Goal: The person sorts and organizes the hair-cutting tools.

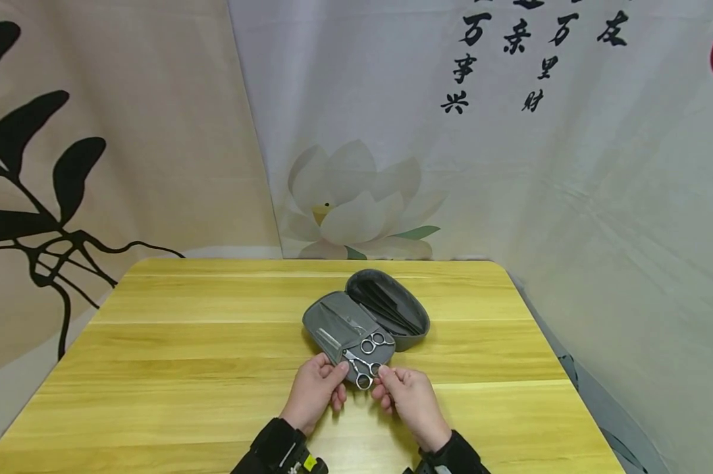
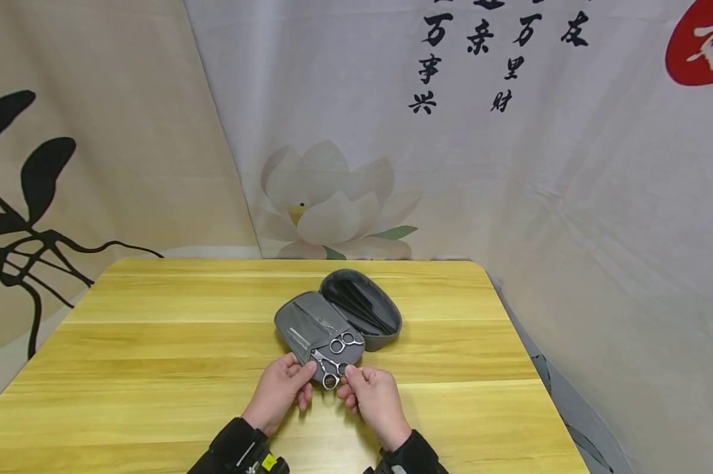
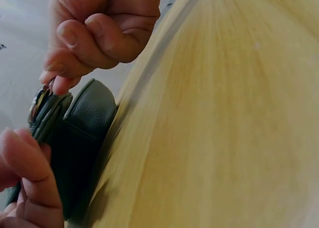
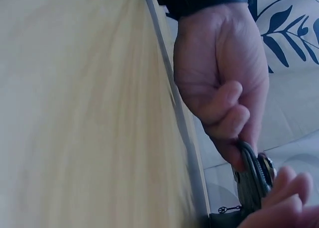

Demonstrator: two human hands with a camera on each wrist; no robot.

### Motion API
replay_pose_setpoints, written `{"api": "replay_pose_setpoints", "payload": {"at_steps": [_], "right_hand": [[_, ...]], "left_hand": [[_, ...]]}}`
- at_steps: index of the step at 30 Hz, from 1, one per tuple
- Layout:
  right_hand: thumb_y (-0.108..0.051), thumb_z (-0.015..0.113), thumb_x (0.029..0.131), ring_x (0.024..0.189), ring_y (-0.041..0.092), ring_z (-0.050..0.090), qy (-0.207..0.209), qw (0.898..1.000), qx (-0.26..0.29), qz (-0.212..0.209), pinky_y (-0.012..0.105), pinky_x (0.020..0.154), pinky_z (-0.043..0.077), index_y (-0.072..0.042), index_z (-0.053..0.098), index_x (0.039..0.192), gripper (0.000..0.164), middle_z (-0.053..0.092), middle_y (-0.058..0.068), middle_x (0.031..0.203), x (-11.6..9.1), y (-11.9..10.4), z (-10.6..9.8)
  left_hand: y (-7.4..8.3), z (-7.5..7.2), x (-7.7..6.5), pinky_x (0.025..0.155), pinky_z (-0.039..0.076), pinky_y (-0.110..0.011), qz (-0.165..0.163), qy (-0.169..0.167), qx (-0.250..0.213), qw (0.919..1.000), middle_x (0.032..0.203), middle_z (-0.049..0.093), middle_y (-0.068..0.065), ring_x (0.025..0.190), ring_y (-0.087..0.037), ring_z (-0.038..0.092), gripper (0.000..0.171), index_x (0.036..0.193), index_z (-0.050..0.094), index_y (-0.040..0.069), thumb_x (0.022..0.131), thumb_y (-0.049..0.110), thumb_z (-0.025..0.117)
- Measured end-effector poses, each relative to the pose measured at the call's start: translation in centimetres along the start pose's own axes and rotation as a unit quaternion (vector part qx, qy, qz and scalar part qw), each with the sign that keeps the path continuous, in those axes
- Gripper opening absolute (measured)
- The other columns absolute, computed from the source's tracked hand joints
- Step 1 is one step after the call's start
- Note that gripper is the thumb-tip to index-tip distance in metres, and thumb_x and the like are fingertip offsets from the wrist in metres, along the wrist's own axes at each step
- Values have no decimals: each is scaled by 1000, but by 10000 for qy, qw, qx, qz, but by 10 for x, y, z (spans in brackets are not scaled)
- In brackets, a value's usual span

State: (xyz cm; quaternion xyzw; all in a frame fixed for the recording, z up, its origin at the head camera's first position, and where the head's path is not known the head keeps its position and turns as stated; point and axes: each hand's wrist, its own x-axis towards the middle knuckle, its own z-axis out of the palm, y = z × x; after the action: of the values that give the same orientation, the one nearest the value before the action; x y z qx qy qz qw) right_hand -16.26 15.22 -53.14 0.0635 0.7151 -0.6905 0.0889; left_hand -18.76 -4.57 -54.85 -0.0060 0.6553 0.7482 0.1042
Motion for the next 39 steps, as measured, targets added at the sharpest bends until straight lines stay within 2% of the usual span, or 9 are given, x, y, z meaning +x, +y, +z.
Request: {"api": "replay_pose_setpoints", "payload": {"at_steps": [5, 9, 14, 19, 25, 27, 30, 33, 39], "right_hand": [[-30, 66, 108, 57, 4, 55, 96, 9992, 370, 121, 19, 51, 47, 2, 74, 96, 35, 71, -5, 69, 0, 1, 2], [-31, 62, 109, 58, 0, 53, -513, 9904, 1192, 480, 15, 52, 44, -8, 73, 92, 31, 68, -10, 72, 2, 6, -3], [-32, 60, 110, 60, -2, 53, -954, 9758, 1801, 799, 13, 53, 43, -15, 72, 89, 30, 66, -12, 74, 2, 7, -5], [-31, 60, 110, 61, -2, 54, -1033, 9765, 1742, 734, 13, 54, 44, -14, 73, 91, 29, 68, -12, 74, 1, 5, -5], [-30, 63, 109, 61, -1, 53, -940, 9828, 1467, 608, 14, 54, 44, -10, 74, 94, 28, 69, -11, 74, 0, 6, -2], [-30, 66, 107, 59, 0, 53, -747, 9882, 1231, 524, 15, 53, 44, -6, 76, 95, 28, 70, -11, 72, -1, 7, 0], [-30, 69, 105, 57, 1, 53, -450, 9951, 800, 377, 16, 51, 43, 0, 76, 97, 32, 71, -10, 71, -2, 7, 3], [-33, 69, 105, 57, 2, 54, -304, 9983, 431, 267, 17, 50, 43, 4, 76, 99, 38, 72, -9, 70, -1, 7, 6], [-38, 66, 107, 58, 2, 60, -491, 9981, 229, 290, 18, 50, 46, 8, 75, 104, 47, 75, -5, 72, 3, 6, 10]], "left_hand": [[1, 0, 1, 42, 49, -25, -76, 173, -124, 9997, 61, 60, -3, 45, -12, 54, 24, 101, 52, 1, 107, 19, 66], [1, -1, 1, 42, 50, -25, -205, 280, -154, 9993, 60, 62, -3, 45, -11, 57, 25, 98, 50, 4, 107, 21, 66], [4, -2, -1, 41, 54, -33, 70, 750, 552, 9956, 65, 65, -7, 42, -15, 59, 37, 107, 49, 4, 101, 26, 77], [12, -2, 0, 41, 52, -31, 836, 1553, 1839, 9670, 71, 59, -2, 43, -14, 57, 37, 109, 57, 8, 91, 21, 86], [18, -1, 4, 55, 40, -20, 1764, 1976, 3484, 8992, 66, 54, 6, 57, -4, 47, 9, 90, 73, 11, 91, 12, 82], [18, -1, 4, 55, 39, -20, 1921, 1949, 3716, 8871, 66, 53, 8, 59, -4, 46, 10, 86, 73, 12, 91, 8, 80], [20, -2, 3, 56, 40, -19, 2143, 1821, 3774, 8823, 66, 54, 9, 60, -3, 47, 11, 85, 72, 12, 92, 6, 77], [22, -3, 2, 57, 42, -19, 2301, 1655, 3681, 8855, 68, 56, 9, 62, -2, 48, 9, 88, 73, 12, 92, 5, 77], [22, -5, 0, 57, 41, -18, 2485, 1414, 3759, 8815, 70, 55, 9, 63, 0, 46, 10, 90, 73, 12, 93, 4, 79]]}}
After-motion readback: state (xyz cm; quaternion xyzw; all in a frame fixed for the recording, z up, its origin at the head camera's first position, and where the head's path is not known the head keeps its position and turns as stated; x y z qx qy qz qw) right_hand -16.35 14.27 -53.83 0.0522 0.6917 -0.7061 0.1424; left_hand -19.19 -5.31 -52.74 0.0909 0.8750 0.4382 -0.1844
